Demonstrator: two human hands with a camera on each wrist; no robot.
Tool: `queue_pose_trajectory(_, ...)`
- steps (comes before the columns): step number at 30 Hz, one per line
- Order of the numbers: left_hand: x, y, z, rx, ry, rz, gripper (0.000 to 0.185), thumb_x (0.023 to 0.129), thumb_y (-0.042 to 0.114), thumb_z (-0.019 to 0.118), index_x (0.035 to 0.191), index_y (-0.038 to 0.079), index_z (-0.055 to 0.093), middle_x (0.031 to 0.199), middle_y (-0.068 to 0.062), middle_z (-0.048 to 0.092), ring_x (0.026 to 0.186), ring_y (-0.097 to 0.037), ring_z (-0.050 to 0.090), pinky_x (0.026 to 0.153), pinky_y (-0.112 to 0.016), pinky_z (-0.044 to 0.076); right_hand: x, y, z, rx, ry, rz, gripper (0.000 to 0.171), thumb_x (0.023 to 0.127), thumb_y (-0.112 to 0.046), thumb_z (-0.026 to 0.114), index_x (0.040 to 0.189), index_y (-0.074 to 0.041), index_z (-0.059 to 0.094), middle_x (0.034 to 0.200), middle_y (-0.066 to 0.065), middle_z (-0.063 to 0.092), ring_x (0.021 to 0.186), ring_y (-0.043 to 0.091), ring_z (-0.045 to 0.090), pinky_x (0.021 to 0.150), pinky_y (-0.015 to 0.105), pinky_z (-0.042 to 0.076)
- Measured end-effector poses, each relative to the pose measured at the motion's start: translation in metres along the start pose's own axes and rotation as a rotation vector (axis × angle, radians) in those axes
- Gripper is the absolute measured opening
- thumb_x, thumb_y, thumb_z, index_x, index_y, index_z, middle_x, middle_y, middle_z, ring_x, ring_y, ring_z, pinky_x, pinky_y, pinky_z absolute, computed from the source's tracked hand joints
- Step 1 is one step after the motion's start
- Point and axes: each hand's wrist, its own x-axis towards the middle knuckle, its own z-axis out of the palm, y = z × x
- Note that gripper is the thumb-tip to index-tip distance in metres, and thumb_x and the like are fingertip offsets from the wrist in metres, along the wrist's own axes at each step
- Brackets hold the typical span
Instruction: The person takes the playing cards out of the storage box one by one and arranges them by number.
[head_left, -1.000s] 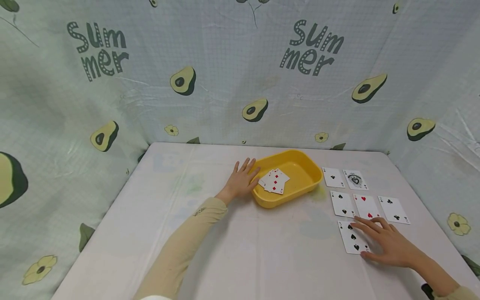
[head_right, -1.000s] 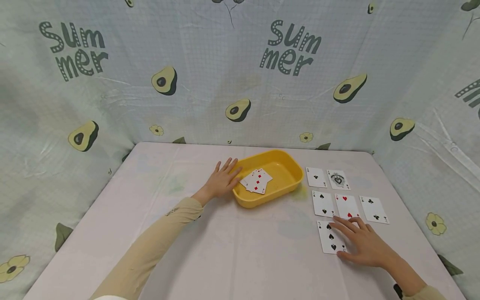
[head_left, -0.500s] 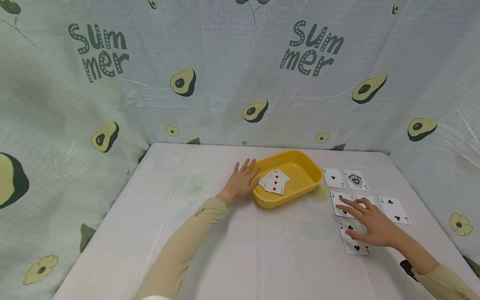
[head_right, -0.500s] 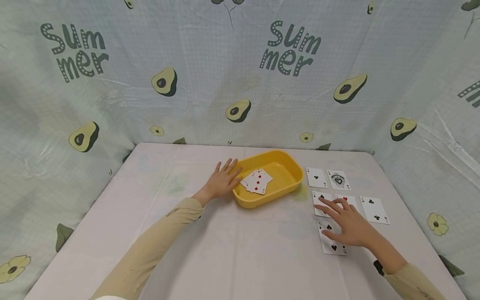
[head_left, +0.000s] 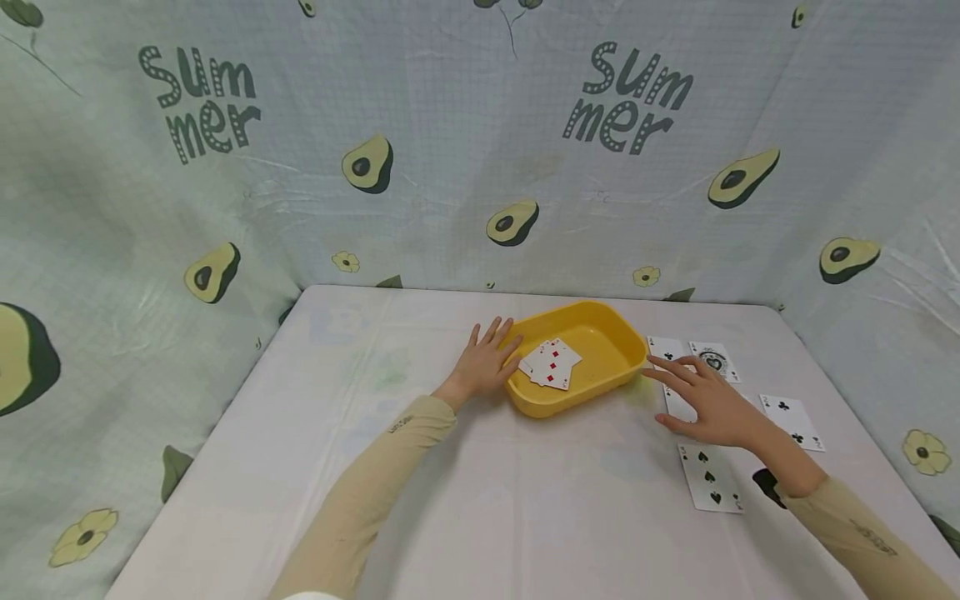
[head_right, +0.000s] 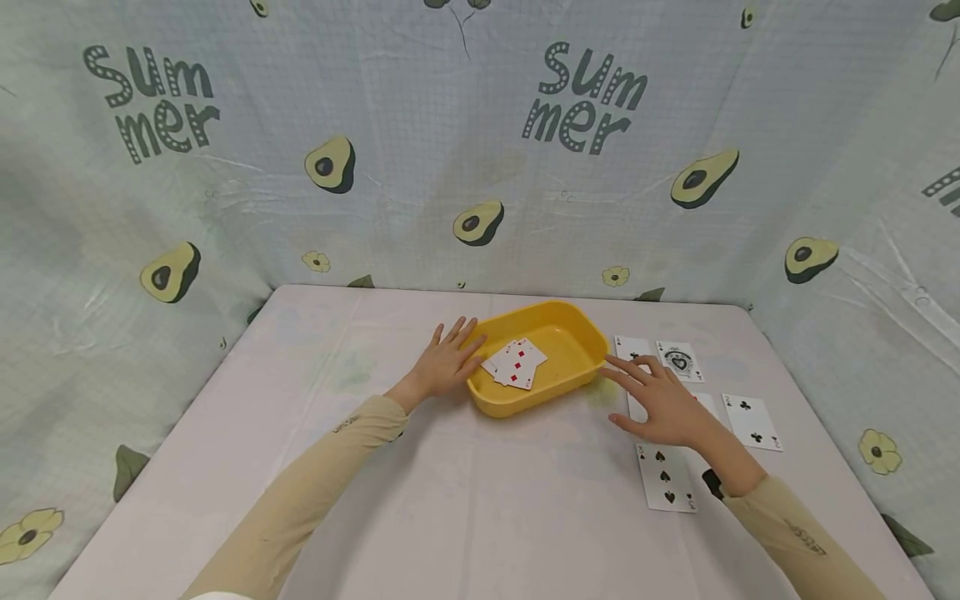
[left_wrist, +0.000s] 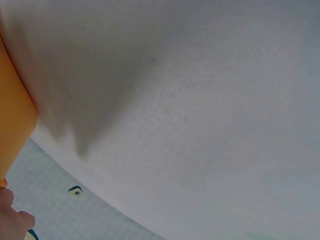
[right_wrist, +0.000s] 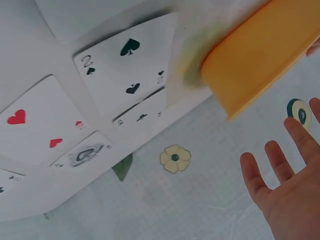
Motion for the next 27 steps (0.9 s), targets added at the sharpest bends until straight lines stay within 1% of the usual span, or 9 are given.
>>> queue_pose_trajectory(5,-0.001,0.0,0.0,0.012,-0.005,-0.004,0.049,0.096,0.037,0.03,0.141,0.019,0.028,0.151,-0.006,0.011,0.14,-0.025,0.005,0.111,-0.05,0.007,0.02,0.0,0.002,0.009,-0.011,0.007,0.064,0.075,-0.034,0.067,0.132,-0.018,0.042,0.136,0.008,0.042,0.111,0.026,0.037,0.085,0.051,0.039)
queue_pose_trajectory(12,-0.001,0.0,0.0,0.004,0.008,0.007,0.049,0.095,0.036,0.031,0.14,0.017,0.029,0.151,-0.007,0.014,0.14,-0.026,0.007,0.111,-0.051,0.009,0.048,-0.004,0.012,0.052,-0.027,0.01,0.064,0.077,-0.03,0.066,0.133,-0.014,0.04,0.134,0.008,0.042,0.111,0.028,0.036,0.087,0.05,0.037)
queue_pose_trajectory(17,-0.002,0.0,-0.001,-0.003,0.015,0.013,0.048,0.095,0.035,0.032,0.14,0.017,0.03,0.151,-0.007,0.014,0.14,-0.026,0.007,0.111,-0.051,0.007,0.066,-0.01,0.019,0.064,-0.021,0.05,0.06,0.08,-0.037,0.062,0.131,-0.011,0.043,0.132,0.009,0.044,0.112,0.028,0.036,0.091,0.05,0.034)
queue_pose_trajectory(19,-0.002,0.0,-0.002,-0.005,0.016,0.014,0.048,0.095,0.035,0.032,0.14,0.017,0.03,0.151,-0.007,0.014,0.14,-0.025,0.006,0.111,-0.051,0.007,0.072,-0.013,0.021,0.057,-0.026,0.07,0.06,0.08,-0.039,0.061,0.131,-0.011,0.044,0.131,0.01,0.045,0.112,0.029,0.036,0.091,0.05,0.034)
queue_pose_trajectory(23,-0.001,-0.001,-0.001,0.001,0.018,0.015,0.048,0.095,0.035,0.032,0.14,0.017,0.03,0.151,-0.007,0.014,0.14,-0.025,0.007,0.111,-0.051,0.007,0.084,-0.018,0.026,0.054,-0.057,0.105,0.062,0.08,-0.04,0.061,0.131,-0.01,0.044,0.131,0.011,0.046,0.113,0.03,0.037,0.09,0.052,0.034)
queue_pose_trajectory(27,-0.001,-0.001,0.0,0.004,0.017,0.013,0.048,0.096,0.035,0.032,0.14,0.017,0.03,0.151,-0.007,0.013,0.14,-0.026,0.007,0.111,-0.051,0.008,0.093,-0.022,0.031,0.072,-0.096,0.11,0.062,0.08,-0.043,0.059,0.13,-0.01,0.044,0.131,0.011,0.046,0.114,0.03,0.038,0.091,0.052,0.033)
